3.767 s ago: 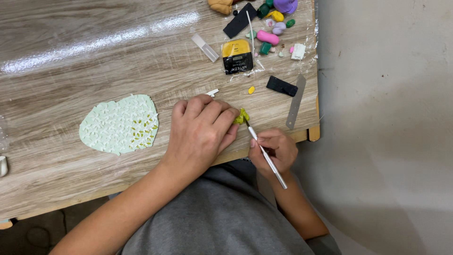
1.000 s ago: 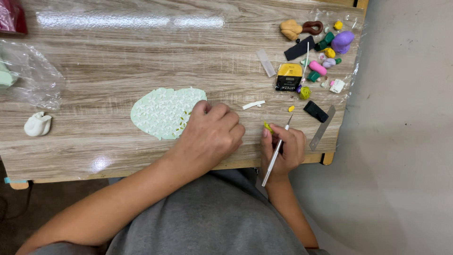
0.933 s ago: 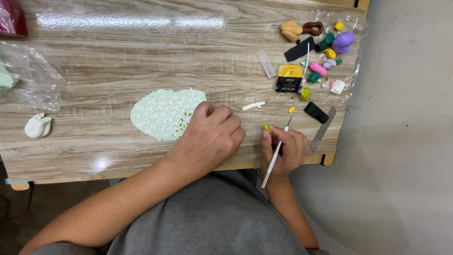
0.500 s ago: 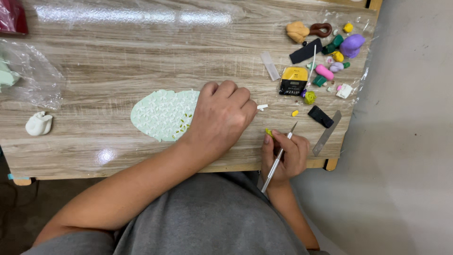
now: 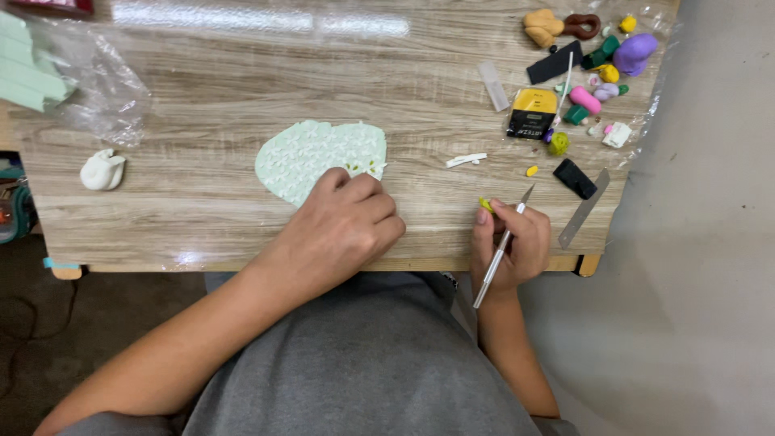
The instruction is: The person uses a craft knife to cut small pieces from a white clay strip and places them onto a light green clay sheet. They repeatedly cut and arrange the pieces to form a pattern on the sheet.
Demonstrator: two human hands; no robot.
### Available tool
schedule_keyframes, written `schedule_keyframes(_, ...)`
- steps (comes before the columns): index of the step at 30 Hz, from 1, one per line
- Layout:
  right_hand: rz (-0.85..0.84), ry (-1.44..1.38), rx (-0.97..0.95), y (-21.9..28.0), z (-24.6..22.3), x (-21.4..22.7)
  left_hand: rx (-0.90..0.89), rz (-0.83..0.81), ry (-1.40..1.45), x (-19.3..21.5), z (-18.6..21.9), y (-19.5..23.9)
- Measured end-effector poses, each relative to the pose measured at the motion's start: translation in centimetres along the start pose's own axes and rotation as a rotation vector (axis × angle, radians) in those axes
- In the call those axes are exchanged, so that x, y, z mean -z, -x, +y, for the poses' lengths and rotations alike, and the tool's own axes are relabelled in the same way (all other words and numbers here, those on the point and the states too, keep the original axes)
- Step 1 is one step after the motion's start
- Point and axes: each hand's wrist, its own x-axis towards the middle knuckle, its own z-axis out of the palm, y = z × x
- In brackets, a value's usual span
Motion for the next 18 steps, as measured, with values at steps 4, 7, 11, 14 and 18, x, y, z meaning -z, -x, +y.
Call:
schedule_keyframes(4, 0.066, -0.071, 0.064, 0.9, 1.7, -0.3, -0.025, 0.193, 0.044, -3.4, 0.2, 0.9)
schedule_keyframes(7, 0.056, -0.062, 0.035, 0.4, 1.3, -0.2, -0.067, 0.223, 0.019, -3.3, 0.0, -0.9)
schedule_keyframes(11, 0.044, -0.056, 0.033, 0.8, 1.7, -0.3, 0.098, 0.301, 0.015, -4.3, -0.4, -4.5)
schedule_keyframes(14, 0.041, -0.04, 0.021, 0.5, 1.5, -0.2, 0.162, 0.345, -0.008, -5.6, -0.7, -6.6)
schedule_keyframes(18, 0.056, -0.004, 0.022, 0.3, 1.5, -0.3, 0.189, 0.34, -0.063, -8.0, -0.6, -7.3)
